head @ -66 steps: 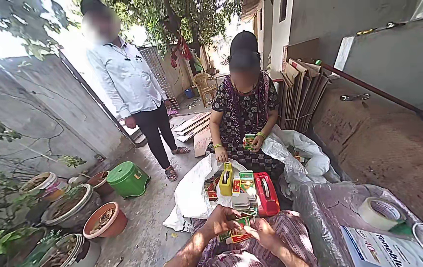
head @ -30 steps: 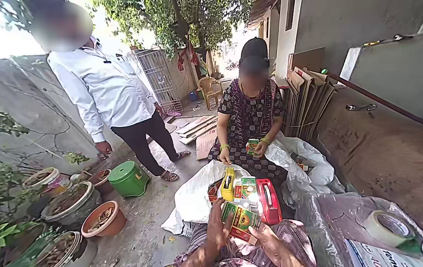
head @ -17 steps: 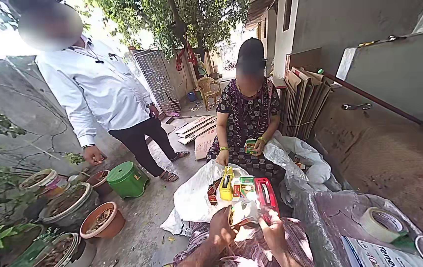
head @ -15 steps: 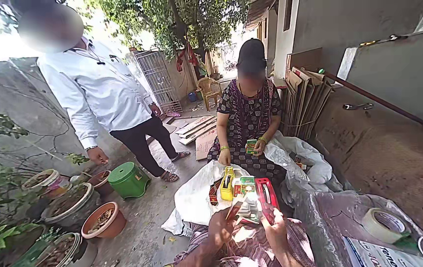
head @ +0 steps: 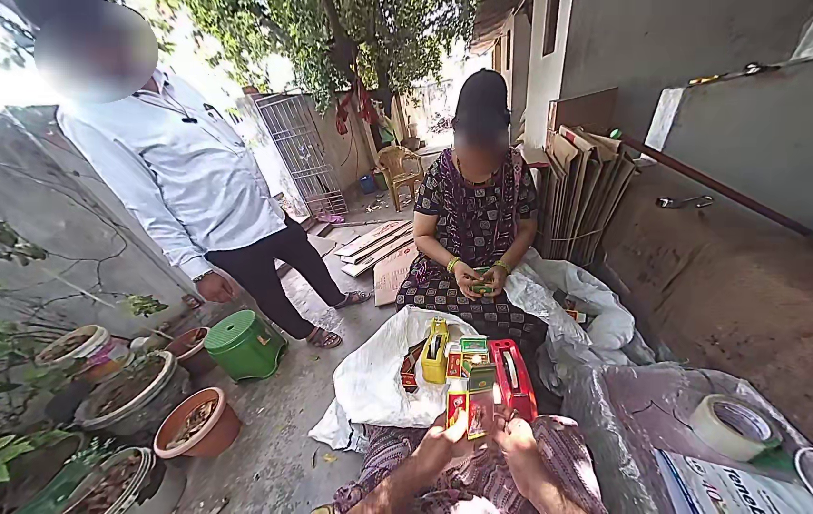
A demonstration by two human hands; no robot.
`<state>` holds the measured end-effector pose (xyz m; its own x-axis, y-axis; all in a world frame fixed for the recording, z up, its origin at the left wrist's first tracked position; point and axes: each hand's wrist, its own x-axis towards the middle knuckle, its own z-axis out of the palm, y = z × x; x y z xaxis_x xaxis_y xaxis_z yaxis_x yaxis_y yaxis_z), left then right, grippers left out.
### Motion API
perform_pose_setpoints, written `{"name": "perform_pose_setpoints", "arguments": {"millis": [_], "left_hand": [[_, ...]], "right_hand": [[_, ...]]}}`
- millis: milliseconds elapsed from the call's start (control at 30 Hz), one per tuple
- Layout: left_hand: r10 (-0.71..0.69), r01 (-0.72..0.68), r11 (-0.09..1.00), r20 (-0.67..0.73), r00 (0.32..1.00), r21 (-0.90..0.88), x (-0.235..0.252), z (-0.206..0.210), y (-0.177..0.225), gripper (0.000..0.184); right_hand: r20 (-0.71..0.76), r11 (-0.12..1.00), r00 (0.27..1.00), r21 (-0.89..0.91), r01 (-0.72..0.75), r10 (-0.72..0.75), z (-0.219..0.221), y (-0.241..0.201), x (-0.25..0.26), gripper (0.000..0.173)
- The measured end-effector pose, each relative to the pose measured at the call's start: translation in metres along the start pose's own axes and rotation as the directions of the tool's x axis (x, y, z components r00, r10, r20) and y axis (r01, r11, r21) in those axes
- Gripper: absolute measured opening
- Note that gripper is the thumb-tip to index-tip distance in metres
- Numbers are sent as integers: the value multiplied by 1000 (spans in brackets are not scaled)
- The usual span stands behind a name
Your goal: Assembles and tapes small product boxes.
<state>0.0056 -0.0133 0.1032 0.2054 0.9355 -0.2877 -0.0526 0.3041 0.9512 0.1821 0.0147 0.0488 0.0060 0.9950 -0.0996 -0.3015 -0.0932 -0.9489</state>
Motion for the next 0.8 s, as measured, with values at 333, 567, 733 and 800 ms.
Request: {"name": "perform_pose_setpoints", "arguments": {"millis": [333,567,733,800], "left_hand": [[52,-45,974,25,998,-221,-5,-2,0,48],[423,-302,662,-9,906,686,11,-8,-25,108],[421,-265,522,25,907,811,8,0,-19,134],[351,-327,774,63,934,543,8,-6,-12,111]], "right_hand": [[0,912,973,-348,217,-231,0,13,1,66],[133,914,943,-236,330,-306,3,9,-5,82],[37,917,963,-300,265,-266,6,5,-8,83],[69,943,963,-197,267,-259,1,-3,-6,76]]}}
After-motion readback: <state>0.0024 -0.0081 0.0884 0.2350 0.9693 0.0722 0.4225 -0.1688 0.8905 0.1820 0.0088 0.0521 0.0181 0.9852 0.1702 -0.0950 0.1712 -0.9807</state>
